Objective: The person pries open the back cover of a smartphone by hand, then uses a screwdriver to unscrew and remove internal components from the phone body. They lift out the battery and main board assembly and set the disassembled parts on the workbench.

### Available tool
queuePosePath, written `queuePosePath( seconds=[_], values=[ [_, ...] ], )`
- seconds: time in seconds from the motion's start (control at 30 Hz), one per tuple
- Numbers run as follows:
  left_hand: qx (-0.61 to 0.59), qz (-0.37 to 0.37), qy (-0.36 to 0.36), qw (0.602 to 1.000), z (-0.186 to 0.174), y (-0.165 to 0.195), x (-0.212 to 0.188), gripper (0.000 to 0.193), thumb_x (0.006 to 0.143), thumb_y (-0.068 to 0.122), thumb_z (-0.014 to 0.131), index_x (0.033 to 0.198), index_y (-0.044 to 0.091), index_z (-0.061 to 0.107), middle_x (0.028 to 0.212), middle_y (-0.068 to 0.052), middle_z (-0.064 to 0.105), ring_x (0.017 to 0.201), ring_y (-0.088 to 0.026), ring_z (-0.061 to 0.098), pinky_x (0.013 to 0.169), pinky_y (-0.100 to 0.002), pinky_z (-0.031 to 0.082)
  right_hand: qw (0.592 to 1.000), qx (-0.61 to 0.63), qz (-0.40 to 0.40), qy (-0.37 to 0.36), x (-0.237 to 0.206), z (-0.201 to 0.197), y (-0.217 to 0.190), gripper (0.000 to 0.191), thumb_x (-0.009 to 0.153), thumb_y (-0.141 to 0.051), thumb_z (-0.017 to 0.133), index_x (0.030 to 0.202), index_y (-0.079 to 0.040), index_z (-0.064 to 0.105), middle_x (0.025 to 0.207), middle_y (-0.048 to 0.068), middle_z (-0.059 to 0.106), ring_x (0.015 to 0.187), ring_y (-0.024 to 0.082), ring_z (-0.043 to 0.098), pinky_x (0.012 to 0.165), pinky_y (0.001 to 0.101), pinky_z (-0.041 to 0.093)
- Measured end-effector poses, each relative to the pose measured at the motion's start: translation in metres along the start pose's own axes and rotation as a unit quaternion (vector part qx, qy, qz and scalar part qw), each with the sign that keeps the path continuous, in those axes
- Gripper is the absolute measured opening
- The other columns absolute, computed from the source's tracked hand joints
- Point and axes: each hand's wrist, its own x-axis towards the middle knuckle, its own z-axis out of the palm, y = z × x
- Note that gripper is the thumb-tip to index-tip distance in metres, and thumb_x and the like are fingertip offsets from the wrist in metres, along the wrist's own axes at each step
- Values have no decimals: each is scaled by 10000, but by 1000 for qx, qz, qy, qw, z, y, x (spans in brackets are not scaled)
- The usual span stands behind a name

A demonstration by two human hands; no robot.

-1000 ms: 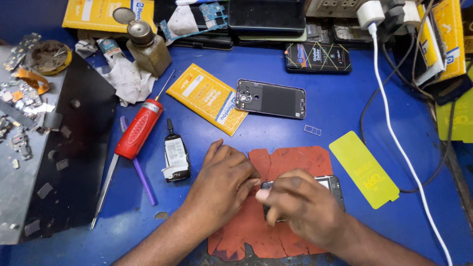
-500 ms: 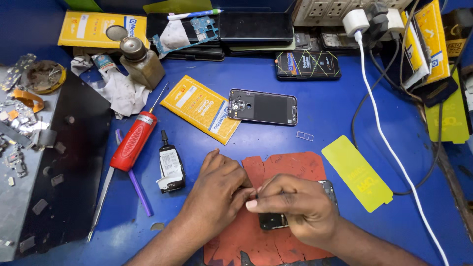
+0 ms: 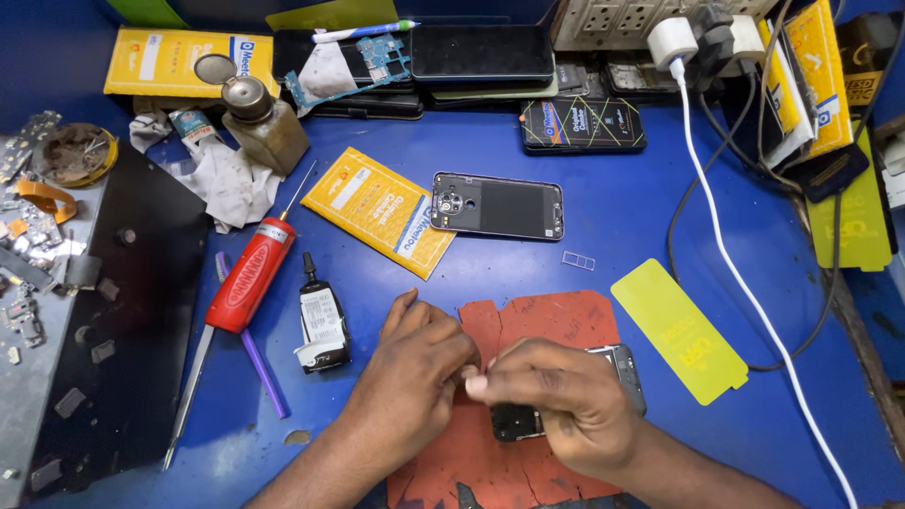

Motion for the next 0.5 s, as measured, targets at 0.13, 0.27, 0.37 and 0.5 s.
queuePosePath(
  seconds=[0.13,0.27,0.37,0.5],
  values=[
    [3,-9,-4,1000,0,0,0,175,712,-51,684,823,78,641,833,-56,599,957,-275,595,1161,-599,305,999,-9,35,-3,-1,1,0,604,777,261,648,1234,-119,755,999,65,637,729,125,660,634,236,565],
    [13,-7,-5,1000,0,-1,0,191,690,-55,684,824,76,650,835,-58,603,963,-282,595,1160,-599,302,1000,2,18,4,1,0,-1,643,740,264,580,1246,-106,723,1027,62,676,840,152,716,703,263,599],
    [7,0,-4,1000,1,-2,1,185,679,-41,704,812,81,661,825,-49,612,973,-278,599,1151,-597,301,1000,2,29,-4,2,-1,-1,601,777,244,616,1243,-113,744,1030,83,655,810,133,695,698,257,595],
    [13,0,-7,1000,1,-2,1,190,689,-42,708,835,77,687,844,-52,619,980,-279,592,1134,-575,321,999,25,28,-5,3,-1,0,578,782,243,628,1249,-83,731,1039,98,655,831,151,688,714,263,600]
  ],
)
